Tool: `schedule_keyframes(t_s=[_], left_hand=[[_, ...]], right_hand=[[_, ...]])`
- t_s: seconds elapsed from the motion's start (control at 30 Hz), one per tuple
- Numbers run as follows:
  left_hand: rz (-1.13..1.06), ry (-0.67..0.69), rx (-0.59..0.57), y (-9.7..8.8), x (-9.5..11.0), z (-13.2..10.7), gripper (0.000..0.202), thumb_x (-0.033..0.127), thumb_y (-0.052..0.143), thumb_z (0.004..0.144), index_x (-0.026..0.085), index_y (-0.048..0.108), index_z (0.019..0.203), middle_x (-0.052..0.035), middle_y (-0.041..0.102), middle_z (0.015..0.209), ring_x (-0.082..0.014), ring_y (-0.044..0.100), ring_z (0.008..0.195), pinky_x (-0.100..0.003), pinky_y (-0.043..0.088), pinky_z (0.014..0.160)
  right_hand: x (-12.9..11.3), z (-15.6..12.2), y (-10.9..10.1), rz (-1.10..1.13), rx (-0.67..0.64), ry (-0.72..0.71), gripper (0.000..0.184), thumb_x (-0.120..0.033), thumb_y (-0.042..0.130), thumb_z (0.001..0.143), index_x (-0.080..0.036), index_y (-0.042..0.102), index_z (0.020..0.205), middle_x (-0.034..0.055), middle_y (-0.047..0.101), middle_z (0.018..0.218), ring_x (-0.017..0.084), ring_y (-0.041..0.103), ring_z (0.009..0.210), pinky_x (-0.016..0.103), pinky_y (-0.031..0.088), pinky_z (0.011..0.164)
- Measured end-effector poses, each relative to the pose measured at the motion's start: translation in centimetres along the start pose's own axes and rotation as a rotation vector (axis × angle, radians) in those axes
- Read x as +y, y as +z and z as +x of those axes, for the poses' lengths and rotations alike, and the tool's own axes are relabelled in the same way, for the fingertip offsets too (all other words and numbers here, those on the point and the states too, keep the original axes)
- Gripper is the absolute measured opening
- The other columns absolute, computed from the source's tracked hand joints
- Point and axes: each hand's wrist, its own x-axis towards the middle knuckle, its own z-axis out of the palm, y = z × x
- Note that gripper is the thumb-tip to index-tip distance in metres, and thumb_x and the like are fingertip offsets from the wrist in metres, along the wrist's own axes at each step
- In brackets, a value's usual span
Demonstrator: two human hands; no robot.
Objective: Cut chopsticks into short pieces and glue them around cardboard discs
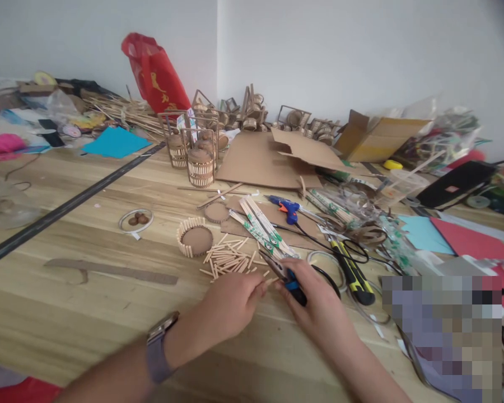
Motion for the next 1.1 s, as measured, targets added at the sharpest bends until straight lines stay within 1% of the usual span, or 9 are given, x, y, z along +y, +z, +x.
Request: schedule_keyframes(t_s=[0.1, 0.23, 0.33, 0.4, 0.53, 0.7, 0.87, 0.97, 1.1], left_hand=[[0.13, -0.007, 0.0, 0.5, 0.0, 0.0, 0.024, 0.021, 0.037, 0.097, 0.018, 0.06, 0.091, -0.0092, 0.071, 0.088, -0.0243, 0.066, 0.082, -0.033, 0.046, 0.071], [0.242, -0.004, 0.011, 0.2, 0.7, 0.0, 0.027, 0.018, 0.037, 0.098, 0.018, 0.061, 0.109, -0.0123, 0.071, 0.101, -0.0259, 0.067, 0.095, -0.038, 0.049, 0.085], [0.312, -0.027, 0.009, -0.1, 1.5, 0.0, 0.026, 0.016, 0.039, 0.096, 0.017, 0.063, 0.107, -0.0137, 0.071, 0.105, -0.0281, 0.066, 0.101, -0.041, 0.048, 0.09], [0.358, -0.043, -0.007, -0.2, 1.8, -0.1, 0.025, 0.015, 0.041, 0.096, 0.017, 0.065, 0.103, -0.0142, 0.071, 0.103, -0.0296, 0.065, 0.102, -0.044, 0.048, 0.09], [0.454, -0.041, -0.028, 0.2, 1.9, -0.3, 0.028, 0.015, 0.039, 0.096, 0.016, 0.067, 0.099, -0.0144, 0.072, 0.096, -0.0304, 0.067, 0.093, -0.047, 0.049, 0.085], [0.524, -0.062, -0.034, 0.6, 1.8, -0.3, 0.028, 0.014, 0.039, 0.095, 0.016, 0.067, 0.095, -0.0135, 0.073, 0.086, -0.0295, 0.069, 0.083, -0.049, 0.048, 0.084], [0.511, -0.017, 0.035, 1.1, 1.3, -0.5, 0.029, 0.012, 0.039, 0.094, 0.016, 0.066, 0.104, -0.0137, 0.073, 0.089, -0.0296, 0.068, 0.089, -0.051, 0.045, 0.09], [0.503, -0.016, 0.052, 1.3, 1.1, -0.5, 0.03, 0.011, 0.038, 0.094, 0.016, 0.066, 0.104, -0.0133, 0.073, 0.089, -0.0294, 0.068, 0.091, -0.053, 0.042, 0.093], [0.516, -0.07, -0.027, 0.9, 1.7, -0.4, 0.029, 0.009, 0.039, 0.092, 0.016, 0.067, 0.098, -0.0128, 0.073, 0.086, -0.0282, 0.069, 0.087, -0.051, 0.043, 0.093]], right_hand=[[-0.1, -0.1, 0.7, -0.096, -0.035, 0.061, 0.007, -0.023, 0.049, 0.092, -0.02, 0.055, 0.091, 0.0067, 0.063, 0.083, 0.024, 0.065, 0.076, 0.031, 0.05, 0.062], [-0.3, -0.3, 1.2, -0.216, -0.055, 0.106, 0.01, -0.026, 0.049, 0.091, -0.022, 0.051, 0.082, 0.005, 0.062, 0.077, 0.023, 0.065, 0.065, 0.029, 0.046, 0.054], [-0.4, -0.5, 1.6, -0.279, -0.087, 0.144, 0.01, -0.026, 0.049, 0.089, -0.022, 0.049, 0.081, 0.005, 0.064, 0.076, 0.024, 0.067, 0.062, 0.029, 0.044, 0.052], [-0.5, -0.6, 1.8, -0.312, -0.116, 0.164, 0.009, -0.026, 0.049, 0.089, -0.022, 0.049, 0.081, 0.0053, 0.065, 0.076, 0.025, 0.068, 0.064, 0.029, 0.043, 0.052], [-0.7, -0.5, 2.0, -0.348, -0.163, 0.191, 0.009, -0.026, 0.049, 0.089, -0.022, 0.049, 0.08, 0.0058, 0.066, 0.076, 0.026, 0.069, 0.068, 0.03, 0.043, 0.055], [-1.0, -0.2, 2.0, -0.362, -0.222, 0.241, 0.007, -0.025, 0.051, 0.088, -0.021, 0.051, 0.083, 0.007, 0.068, 0.078, 0.028, 0.07, 0.072, 0.032, 0.043, 0.058], [-1.3, -0.1, 2.0, -0.363, -0.273, 0.276, 0.007, -0.024, 0.05, 0.089, -0.02, 0.053, 0.085, 0.0086, 0.07, 0.08, 0.03, 0.07, 0.079, 0.034, 0.043, 0.064], [-1.4, 0.1, 2.1, -0.348, -0.287, 0.294, 0.006, -0.023, 0.05, 0.089, -0.019, 0.054, 0.086, 0.0097, 0.071, 0.085, 0.03, 0.07, 0.083, 0.035, 0.043, 0.068], [-1.4, 0.1, 2.2, -0.332, -0.29, 0.311, 0.006, -0.022, 0.051, 0.087, -0.019, 0.056, 0.087, 0.0102, 0.072, 0.087, 0.03, 0.07, 0.085, 0.035, 0.042, 0.069]])
